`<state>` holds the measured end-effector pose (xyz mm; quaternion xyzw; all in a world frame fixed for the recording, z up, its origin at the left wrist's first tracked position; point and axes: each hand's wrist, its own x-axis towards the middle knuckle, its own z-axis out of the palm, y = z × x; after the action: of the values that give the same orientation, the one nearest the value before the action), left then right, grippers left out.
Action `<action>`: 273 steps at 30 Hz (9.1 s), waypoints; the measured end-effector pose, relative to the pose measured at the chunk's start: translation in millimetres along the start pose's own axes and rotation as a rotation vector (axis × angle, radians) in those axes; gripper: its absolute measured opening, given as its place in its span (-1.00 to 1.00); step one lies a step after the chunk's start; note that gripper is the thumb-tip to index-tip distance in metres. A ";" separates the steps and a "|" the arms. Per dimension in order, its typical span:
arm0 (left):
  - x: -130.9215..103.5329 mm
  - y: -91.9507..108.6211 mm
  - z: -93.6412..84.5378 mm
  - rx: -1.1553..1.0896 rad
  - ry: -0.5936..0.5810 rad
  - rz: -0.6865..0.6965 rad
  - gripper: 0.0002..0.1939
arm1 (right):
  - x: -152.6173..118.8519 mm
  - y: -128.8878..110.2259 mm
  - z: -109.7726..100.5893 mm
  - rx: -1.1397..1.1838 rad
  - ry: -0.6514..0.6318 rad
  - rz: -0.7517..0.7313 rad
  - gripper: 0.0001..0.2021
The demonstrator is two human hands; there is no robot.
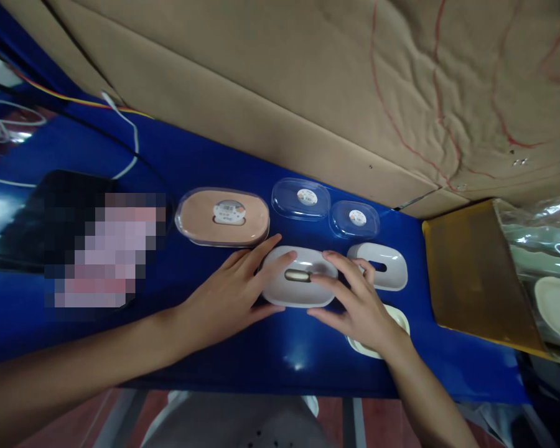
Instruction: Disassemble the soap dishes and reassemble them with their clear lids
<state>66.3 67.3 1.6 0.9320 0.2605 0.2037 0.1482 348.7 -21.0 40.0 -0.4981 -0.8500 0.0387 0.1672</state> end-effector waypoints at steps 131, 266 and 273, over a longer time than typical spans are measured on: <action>0.5 17.4 0.4 -0.052 -0.150 0.318 -0.19 | -17.0 -30.3 1.2 -0.217 -0.074 0.239 -0.44; 9.2 -8.8 -3.0 -0.168 -0.143 0.115 -0.12 | -16.5 9.8 25.6 0.178 0.148 -0.110 -0.23; 9.7 -11.9 -6.3 -0.089 -0.115 0.108 -0.22 | -18.5 16.7 19.3 0.125 0.161 -0.060 -0.23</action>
<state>66.0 83.4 5.5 0.9475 0.1914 0.1687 0.1929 364.7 -26.6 13.4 -0.4624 -0.8443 0.0467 0.2667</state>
